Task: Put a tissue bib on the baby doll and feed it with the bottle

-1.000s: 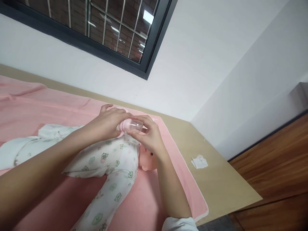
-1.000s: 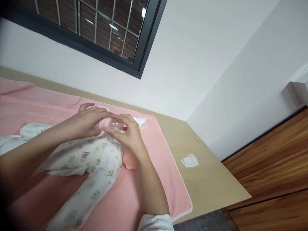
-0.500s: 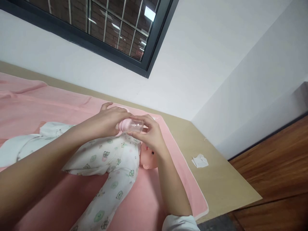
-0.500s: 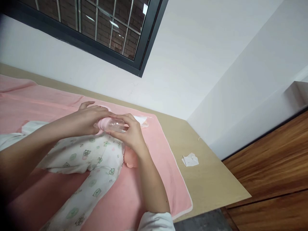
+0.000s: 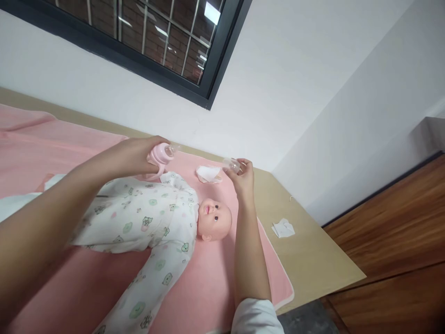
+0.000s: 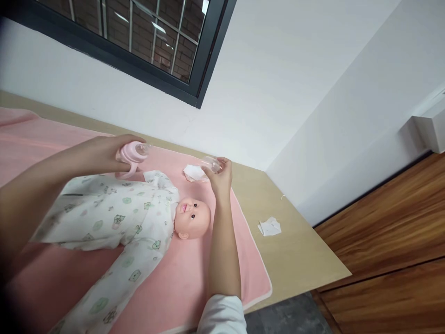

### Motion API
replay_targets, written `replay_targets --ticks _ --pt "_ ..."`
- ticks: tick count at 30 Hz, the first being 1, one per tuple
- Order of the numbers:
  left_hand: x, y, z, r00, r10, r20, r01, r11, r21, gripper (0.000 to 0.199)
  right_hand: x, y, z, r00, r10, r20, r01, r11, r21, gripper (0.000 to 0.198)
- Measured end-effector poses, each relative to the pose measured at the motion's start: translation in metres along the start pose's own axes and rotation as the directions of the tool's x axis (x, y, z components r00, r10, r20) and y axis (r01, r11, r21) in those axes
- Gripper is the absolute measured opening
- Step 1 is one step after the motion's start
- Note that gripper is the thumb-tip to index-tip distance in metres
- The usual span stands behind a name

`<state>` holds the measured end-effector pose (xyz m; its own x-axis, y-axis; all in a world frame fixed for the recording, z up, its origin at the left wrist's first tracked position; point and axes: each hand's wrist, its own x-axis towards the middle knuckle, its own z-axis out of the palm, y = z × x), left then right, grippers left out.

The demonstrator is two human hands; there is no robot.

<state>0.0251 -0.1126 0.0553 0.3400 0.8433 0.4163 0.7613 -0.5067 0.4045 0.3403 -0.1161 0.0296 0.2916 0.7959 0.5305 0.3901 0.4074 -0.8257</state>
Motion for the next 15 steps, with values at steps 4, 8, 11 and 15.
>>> replay_targets --ticks 4,8,11,15 --pt "0.000 -0.003 -0.010 0.994 -0.105 -0.036 0.106 0.994 0.039 0.050 0.011 0.065 -0.017 0.977 0.166 -0.135 -0.212 0.831 -0.514 0.051" --pt "0.003 -0.005 -0.016 0.986 -0.147 -0.078 0.157 0.974 0.160 0.038 -0.001 0.112 -0.021 0.950 0.279 -0.140 -0.283 0.580 -0.764 0.053" --pt "0.006 -0.011 -0.018 0.976 -0.195 -0.101 0.211 0.961 0.177 0.041 -0.011 0.131 -0.021 0.919 0.359 -0.162 -0.346 0.538 -0.769 0.052" --pt "0.009 -0.022 -0.016 0.927 -0.296 -0.231 0.329 0.936 0.123 0.057 -0.014 0.144 -0.023 0.894 0.393 -0.215 -0.426 0.601 -0.676 0.068"
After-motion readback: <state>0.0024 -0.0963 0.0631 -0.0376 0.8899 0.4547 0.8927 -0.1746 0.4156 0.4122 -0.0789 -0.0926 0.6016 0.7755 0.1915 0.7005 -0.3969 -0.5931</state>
